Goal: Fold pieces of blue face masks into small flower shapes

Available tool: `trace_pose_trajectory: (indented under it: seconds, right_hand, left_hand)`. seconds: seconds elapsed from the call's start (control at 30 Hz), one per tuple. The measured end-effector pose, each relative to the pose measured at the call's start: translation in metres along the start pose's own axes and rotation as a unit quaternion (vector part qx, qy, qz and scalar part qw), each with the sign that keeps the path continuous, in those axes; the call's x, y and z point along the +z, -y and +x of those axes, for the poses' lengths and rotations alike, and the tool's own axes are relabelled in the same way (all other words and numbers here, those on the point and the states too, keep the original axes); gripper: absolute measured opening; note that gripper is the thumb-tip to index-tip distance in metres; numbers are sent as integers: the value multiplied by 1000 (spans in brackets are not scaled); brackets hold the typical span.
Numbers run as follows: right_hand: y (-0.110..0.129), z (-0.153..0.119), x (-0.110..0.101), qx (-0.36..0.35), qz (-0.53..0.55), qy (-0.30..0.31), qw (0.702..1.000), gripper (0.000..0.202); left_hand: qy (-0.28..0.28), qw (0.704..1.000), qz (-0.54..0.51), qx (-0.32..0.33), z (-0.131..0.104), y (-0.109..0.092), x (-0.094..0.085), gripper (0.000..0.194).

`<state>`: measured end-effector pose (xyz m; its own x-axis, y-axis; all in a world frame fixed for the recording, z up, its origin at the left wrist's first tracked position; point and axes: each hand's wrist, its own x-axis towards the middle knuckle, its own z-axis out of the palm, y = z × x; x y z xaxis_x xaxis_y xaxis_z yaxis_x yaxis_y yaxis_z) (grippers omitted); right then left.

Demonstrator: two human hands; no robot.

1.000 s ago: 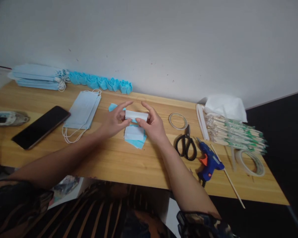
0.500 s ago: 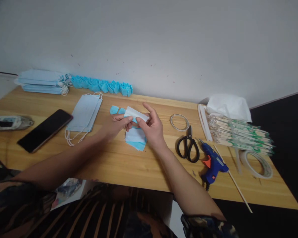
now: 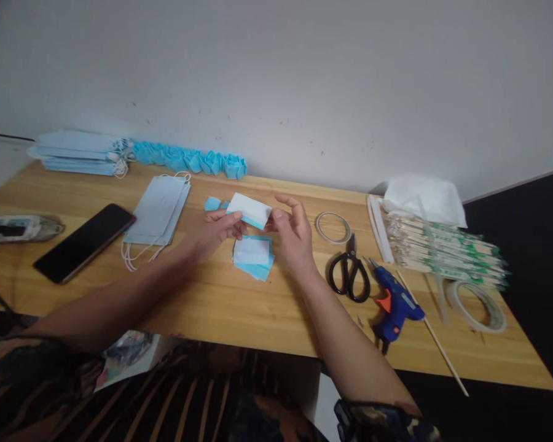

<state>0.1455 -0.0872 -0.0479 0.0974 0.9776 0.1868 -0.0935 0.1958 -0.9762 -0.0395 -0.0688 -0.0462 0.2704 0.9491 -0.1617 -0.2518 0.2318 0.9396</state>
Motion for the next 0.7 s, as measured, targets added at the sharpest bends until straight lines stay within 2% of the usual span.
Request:
trace_pose_trajectory:
  seconds: [0.1,0.3,0.4,0.57,0.7]
  right_hand:
    - [2,-1,-4,-18,-7,11,1000,30]
    - [2,-2,-3,-76,-129,27,988,25]
    - [1,-2,-1,-85,-162,29,983,23]
    - [4,-2,-3,-83,-200,29,976,8]
    - [8,0,-7,-138,-253,49,956,5]
  left_hand:
    - [-9,999,-37,7,1,-2,-1,22]
    - [4,995,-98,18,0,-4,-1,25]
    - [22,995,-100,17,-1,-4,1,27]
    - [52,995,-80,9,-1,-5,2,35]
    - [67,995,-79,2,2,-9,-3,47]
